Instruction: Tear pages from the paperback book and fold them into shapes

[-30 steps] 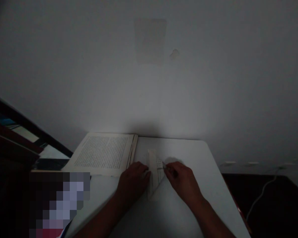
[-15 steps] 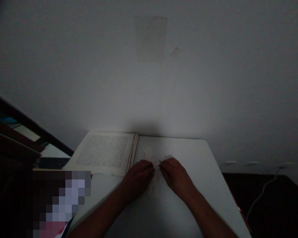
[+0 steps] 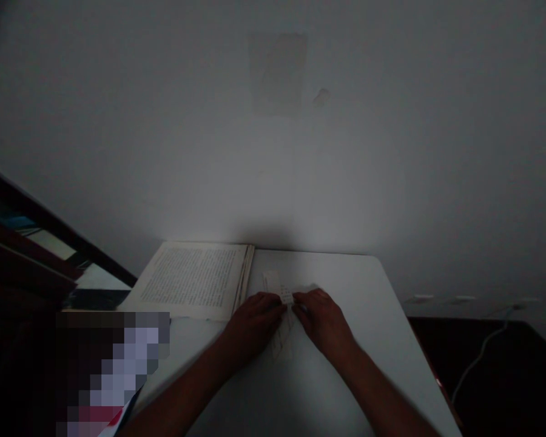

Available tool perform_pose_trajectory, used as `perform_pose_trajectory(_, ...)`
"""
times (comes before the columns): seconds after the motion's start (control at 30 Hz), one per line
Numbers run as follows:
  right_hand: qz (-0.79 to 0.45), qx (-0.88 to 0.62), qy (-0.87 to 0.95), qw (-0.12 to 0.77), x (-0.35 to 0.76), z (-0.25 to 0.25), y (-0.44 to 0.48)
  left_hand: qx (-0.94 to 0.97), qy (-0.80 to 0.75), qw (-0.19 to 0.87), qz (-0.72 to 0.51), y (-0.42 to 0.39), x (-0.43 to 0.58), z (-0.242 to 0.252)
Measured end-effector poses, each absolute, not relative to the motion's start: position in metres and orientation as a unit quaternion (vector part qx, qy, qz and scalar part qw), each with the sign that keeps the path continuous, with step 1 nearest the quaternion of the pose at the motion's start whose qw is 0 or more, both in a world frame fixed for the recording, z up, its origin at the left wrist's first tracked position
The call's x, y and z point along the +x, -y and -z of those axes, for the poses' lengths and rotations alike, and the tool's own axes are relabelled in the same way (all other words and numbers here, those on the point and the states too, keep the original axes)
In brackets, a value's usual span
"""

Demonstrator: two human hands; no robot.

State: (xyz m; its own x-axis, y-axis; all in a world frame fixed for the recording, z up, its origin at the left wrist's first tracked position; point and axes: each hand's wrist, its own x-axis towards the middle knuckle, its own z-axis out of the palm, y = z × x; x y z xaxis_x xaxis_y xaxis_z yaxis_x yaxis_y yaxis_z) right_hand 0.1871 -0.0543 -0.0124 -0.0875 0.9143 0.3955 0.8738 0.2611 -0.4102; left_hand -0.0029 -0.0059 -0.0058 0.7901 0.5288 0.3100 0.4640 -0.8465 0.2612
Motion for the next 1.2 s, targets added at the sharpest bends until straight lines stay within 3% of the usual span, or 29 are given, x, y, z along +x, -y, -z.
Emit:
perform_pose_trajectory(0.7, -0.087, -0.604, 0.733, 0.3, 0.178, 0.005, 0.073, 0.939, -0.248, 0.184, -0.151, 0.006, -0.017, -0.01)
perform_pose_trajectory(1.2, -0.072, -0.617, 0.732, 0.28, 0.171, 0.013, 0.078, 0.944, -0.24, 0.186, -0.133, 0.001, -0.02, -0.008)
